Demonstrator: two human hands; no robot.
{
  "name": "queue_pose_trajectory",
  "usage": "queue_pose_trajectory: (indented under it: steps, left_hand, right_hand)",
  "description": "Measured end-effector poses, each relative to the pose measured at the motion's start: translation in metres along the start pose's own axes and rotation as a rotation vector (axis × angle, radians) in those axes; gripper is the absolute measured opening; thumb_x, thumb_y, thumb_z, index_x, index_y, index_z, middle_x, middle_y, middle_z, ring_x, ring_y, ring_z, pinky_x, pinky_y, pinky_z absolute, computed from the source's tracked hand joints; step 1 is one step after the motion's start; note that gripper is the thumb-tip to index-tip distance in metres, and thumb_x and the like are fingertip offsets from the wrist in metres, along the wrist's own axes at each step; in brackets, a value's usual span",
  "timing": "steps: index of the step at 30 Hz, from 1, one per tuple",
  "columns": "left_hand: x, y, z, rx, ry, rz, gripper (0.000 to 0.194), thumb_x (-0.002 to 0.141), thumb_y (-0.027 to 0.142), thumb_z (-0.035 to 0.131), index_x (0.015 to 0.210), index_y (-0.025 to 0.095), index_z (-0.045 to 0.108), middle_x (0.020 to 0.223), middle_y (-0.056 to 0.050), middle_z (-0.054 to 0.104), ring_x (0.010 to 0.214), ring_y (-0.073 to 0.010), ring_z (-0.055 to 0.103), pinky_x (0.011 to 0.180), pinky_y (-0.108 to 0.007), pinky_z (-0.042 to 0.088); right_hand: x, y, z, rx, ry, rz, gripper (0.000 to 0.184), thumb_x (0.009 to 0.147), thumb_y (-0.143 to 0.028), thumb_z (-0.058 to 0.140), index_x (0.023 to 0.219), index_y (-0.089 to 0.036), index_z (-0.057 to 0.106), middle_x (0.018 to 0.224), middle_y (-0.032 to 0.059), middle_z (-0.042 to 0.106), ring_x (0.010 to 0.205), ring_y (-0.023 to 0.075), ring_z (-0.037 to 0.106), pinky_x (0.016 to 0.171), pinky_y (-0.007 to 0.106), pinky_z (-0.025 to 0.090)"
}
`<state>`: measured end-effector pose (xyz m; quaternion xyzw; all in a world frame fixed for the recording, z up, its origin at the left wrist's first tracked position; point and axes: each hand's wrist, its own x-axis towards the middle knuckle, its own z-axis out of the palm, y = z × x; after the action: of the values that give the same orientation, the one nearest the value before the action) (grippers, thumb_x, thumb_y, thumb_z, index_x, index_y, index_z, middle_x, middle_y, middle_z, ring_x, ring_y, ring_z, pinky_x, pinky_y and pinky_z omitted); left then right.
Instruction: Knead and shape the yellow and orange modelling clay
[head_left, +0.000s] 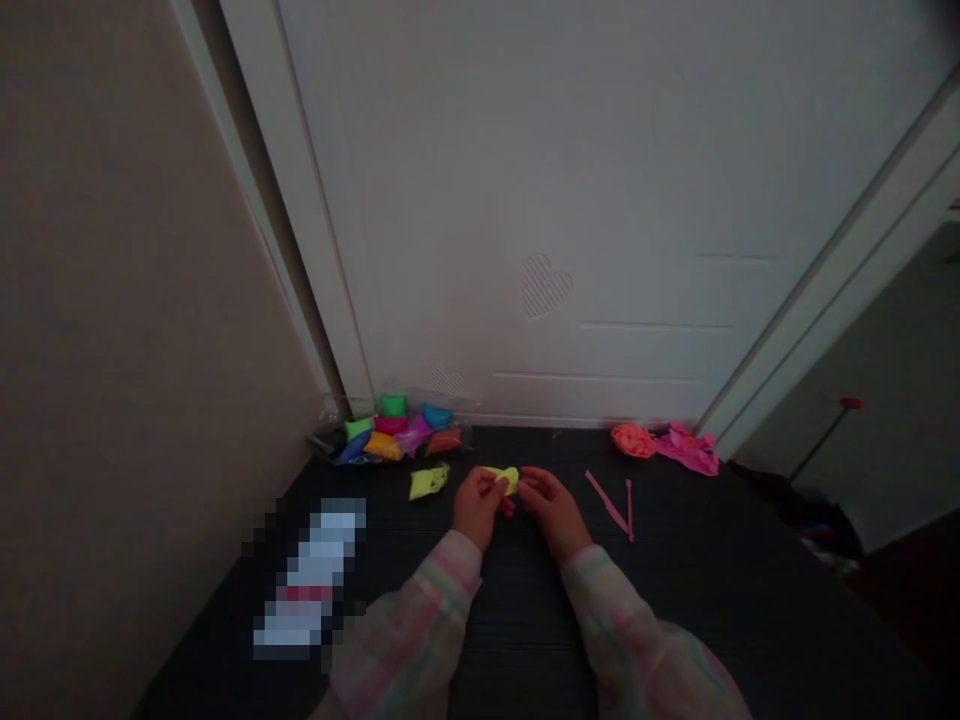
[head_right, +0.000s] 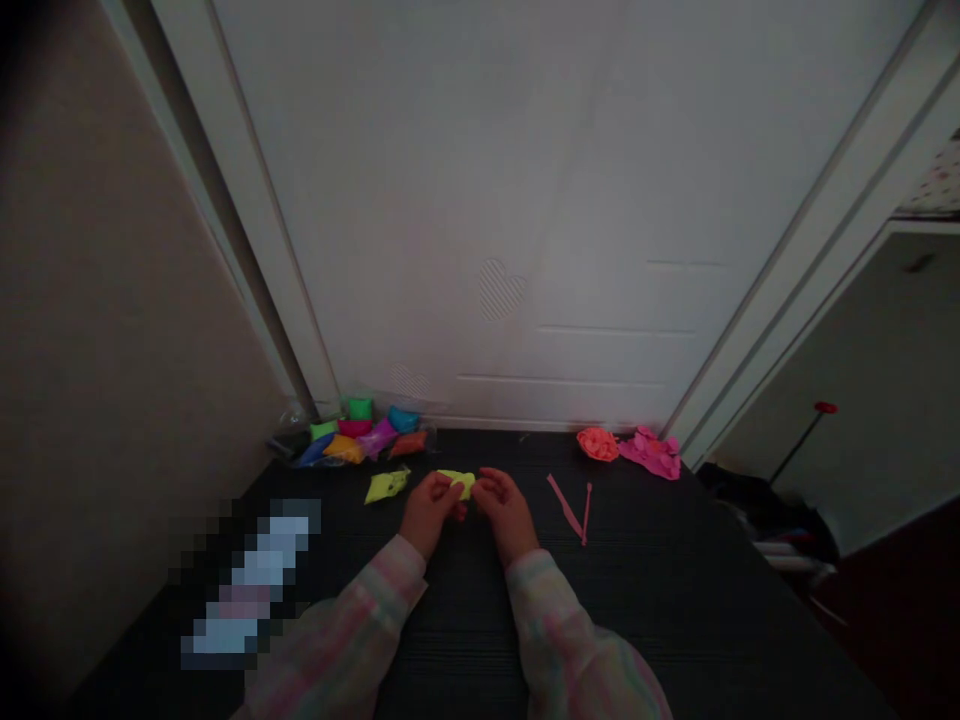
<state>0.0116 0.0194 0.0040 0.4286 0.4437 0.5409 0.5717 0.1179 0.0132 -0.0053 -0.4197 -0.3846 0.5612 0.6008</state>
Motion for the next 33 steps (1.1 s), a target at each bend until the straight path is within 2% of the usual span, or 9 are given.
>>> queue_pose_trajectory:
  steps: [4, 7, 10, 13, 16, 19, 24, 29, 33]
  left_hand:
    - [0.0, -0.002, 0.0, -0.029, -0.039, 0.022, 0.026, 0.055, 0.029, 0.057, 0.067, 0.015, 0.039, 0.052, 0.004, 0.053, 0.041, -0.0081, 0.05, 0.042, -0.022, 0.043]
    - [-0.001, 0.0, 0.001, -0.075, -0.111, -0.057, 0.03, 0.056, 0.027, 0.056, 0.08, 0.015, 0.041, 0.059, 0.002, 0.055, 0.047, -0.0097, 0.054, 0.045, -0.024, 0.045]
    - [-0.001, 0.0, 0.001, -0.02, -0.117, -0.127, 0.034, 0.057, 0.027, 0.056, 0.085, 0.012, 0.044, 0.058, 0.0, 0.054, 0.045, -0.0101, 0.053, 0.037, -0.021, 0.042]
    - [0.001, -0.001, 0.0, 0.03, -0.08, -0.1, 0.03, 0.055, 0.027, 0.057, 0.078, 0.01, 0.05, 0.057, 0.0, 0.054, 0.042, -0.0081, 0.05, 0.03, -0.016, 0.034]
    - [0.004, -0.003, -0.002, -0.006, -0.044, -0.072, 0.026, 0.053, 0.028, 0.059, 0.072, 0.01, 0.053, 0.057, -0.001, 0.055, 0.045, -0.0079, 0.05, 0.032, -0.015, 0.035]
    - [0.005, -0.001, -0.004, -0.031, -0.017, -0.1, 0.026, 0.051, 0.027, 0.061, 0.07, 0.01, 0.055, 0.061, -0.003, 0.058, 0.052, -0.0104, 0.053, 0.035, -0.016, 0.038]
    - [0.004, 0.003, -0.007, -0.023, -0.012, -0.091, 0.024, 0.05, 0.026, 0.062, 0.067, 0.01, 0.055, 0.061, -0.003, 0.059, 0.051, -0.0104, 0.054, 0.04, -0.019, 0.042]
    - [0.001, 0.003, -0.003, 0.004, -0.059, -0.05, 0.023, 0.048, 0.024, 0.064, 0.063, 0.01, 0.054, 0.054, -0.001, 0.058, 0.045, -0.0086, 0.052, 0.041, -0.02, 0.043]
    - [0.001, 0.002, -0.001, -0.056, -0.073, -0.07, 0.027, 0.05, 0.025, 0.063, 0.069, 0.01, 0.052, 0.057, -0.001, 0.058, 0.048, -0.0101, 0.053, 0.043, -0.022, 0.045]
  right_hand:
    - [-0.003, -0.005, 0.003, -0.205, -0.047, -0.025, 0.016, 0.055, -0.029, 0.06, 0.065, -0.017, 0.056, 0.058, -0.0021, 0.055, 0.054, 0.0098, 0.048, 0.053, 0.022, 0.036]
    - [-0.003, -0.006, 0.002, -0.299, -0.012, -0.09, 0.015, 0.056, -0.032, 0.058, 0.061, -0.018, 0.056, 0.059, -0.0017, 0.055, 0.058, 0.012, 0.049, 0.056, 0.023, 0.036]
    - [-0.004, -0.005, 0.0, -0.406, -0.033, -0.139, 0.015, 0.06, -0.034, 0.054, 0.063, -0.019, 0.057, 0.06, -0.0015, 0.054, 0.058, 0.0124, 0.048, 0.056, 0.024, 0.036]
    - [-0.005, -0.003, -0.001, -0.478, -0.048, -0.2, 0.014, 0.062, -0.033, 0.053, 0.063, -0.019, 0.056, 0.06, -0.0014, 0.053, 0.059, 0.0123, 0.047, 0.057, 0.024, 0.035]
    - [-0.006, -0.004, 0.0, -0.431, 0.009, -0.205, 0.014, 0.061, -0.033, 0.053, 0.063, -0.019, 0.056, 0.06, -0.0019, 0.053, 0.06, 0.012, 0.046, 0.058, 0.023, 0.035]
    - [-0.004, -0.006, 0.0, -0.343, 0.054, -0.128, 0.016, 0.061, -0.034, 0.054, 0.062, -0.018, 0.055, 0.055, -0.0032, 0.051, 0.054, 0.0099, 0.044, 0.053, 0.022, 0.034]
    - [-0.003, -0.009, 0.001, -0.183, -0.023, -0.038, 0.02, 0.056, -0.032, 0.058, 0.071, -0.019, 0.056, 0.06, -0.0037, 0.053, 0.05, 0.0072, 0.043, 0.048, 0.021, 0.033]
    - [-0.005, -0.012, 0.003, -0.255, -0.022, -0.042, 0.018, 0.051, -0.029, 0.062, 0.063, -0.018, 0.056, 0.051, -0.0049, 0.052, 0.047, 0.0077, 0.044, 0.048, 0.021, 0.033]
    - [-0.002, -0.009, 0.0, -0.253, 0.029, -0.087, 0.017, 0.053, -0.031, 0.06, 0.063, -0.018, 0.055, 0.055, -0.004, 0.053, 0.051, 0.0092, 0.046, 0.051, 0.022, 0.034]
